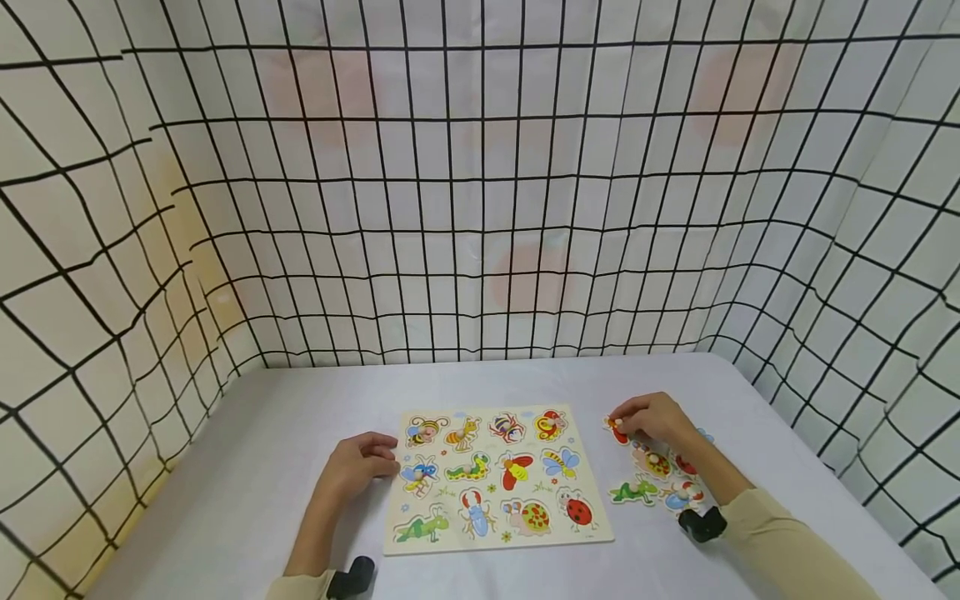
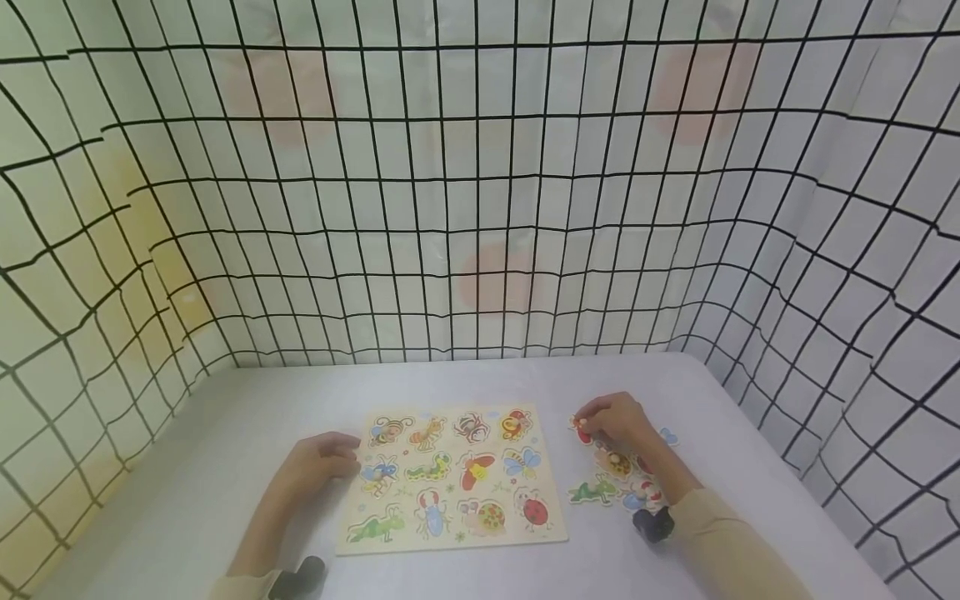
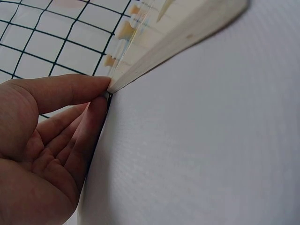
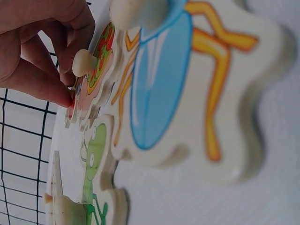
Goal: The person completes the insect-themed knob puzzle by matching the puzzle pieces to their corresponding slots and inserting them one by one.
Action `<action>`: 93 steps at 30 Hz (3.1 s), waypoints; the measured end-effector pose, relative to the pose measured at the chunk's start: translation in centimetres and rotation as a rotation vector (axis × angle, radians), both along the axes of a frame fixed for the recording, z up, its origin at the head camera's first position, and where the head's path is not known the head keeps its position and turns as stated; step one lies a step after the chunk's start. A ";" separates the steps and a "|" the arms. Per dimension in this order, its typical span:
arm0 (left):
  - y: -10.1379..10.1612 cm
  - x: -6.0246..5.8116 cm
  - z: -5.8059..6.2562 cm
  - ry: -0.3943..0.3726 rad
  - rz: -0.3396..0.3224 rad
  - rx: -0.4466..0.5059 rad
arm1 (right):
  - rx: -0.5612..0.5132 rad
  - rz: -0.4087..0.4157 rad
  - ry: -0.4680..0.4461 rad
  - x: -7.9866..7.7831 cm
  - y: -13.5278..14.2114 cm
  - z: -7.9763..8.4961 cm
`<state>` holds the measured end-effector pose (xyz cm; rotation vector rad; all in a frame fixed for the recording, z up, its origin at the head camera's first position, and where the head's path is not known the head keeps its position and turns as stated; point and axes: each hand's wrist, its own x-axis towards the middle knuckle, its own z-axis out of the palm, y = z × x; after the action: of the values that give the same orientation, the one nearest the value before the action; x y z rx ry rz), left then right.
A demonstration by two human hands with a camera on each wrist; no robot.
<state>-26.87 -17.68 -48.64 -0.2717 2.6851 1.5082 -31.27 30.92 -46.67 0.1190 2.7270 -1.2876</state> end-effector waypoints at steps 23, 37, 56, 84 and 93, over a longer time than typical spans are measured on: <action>0.0 0.1 0.1 0.007 -0.001 0.004 | 0.107 0.009 0.012 0.0 -0.7 1.2; -0.2 0.2 0.2 0.003 0.003 -0.010 | 0.148 0.078 0.036 0.5 -2.3 2.6; 0.0 0.3 0.2 -0.003 0.009 0.007 | 0.127 0.176 0.043 1.4 -6.5 3.4; 0.1 0.4 0.4 -0.002 0.009 -0.002 | 0.065 0.285 0.056 2.2 -12.7 1.8; 0.0 0.3 0.3 -0.008 0.012 -0.006 | 0.016 0.348 0.090 2.5 -13.6 1.3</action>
<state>-26.55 -17.65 -48.29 -0.2937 2.6868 1.4987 -28.79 17.31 -45.37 -0.4028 2.6710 -1.1958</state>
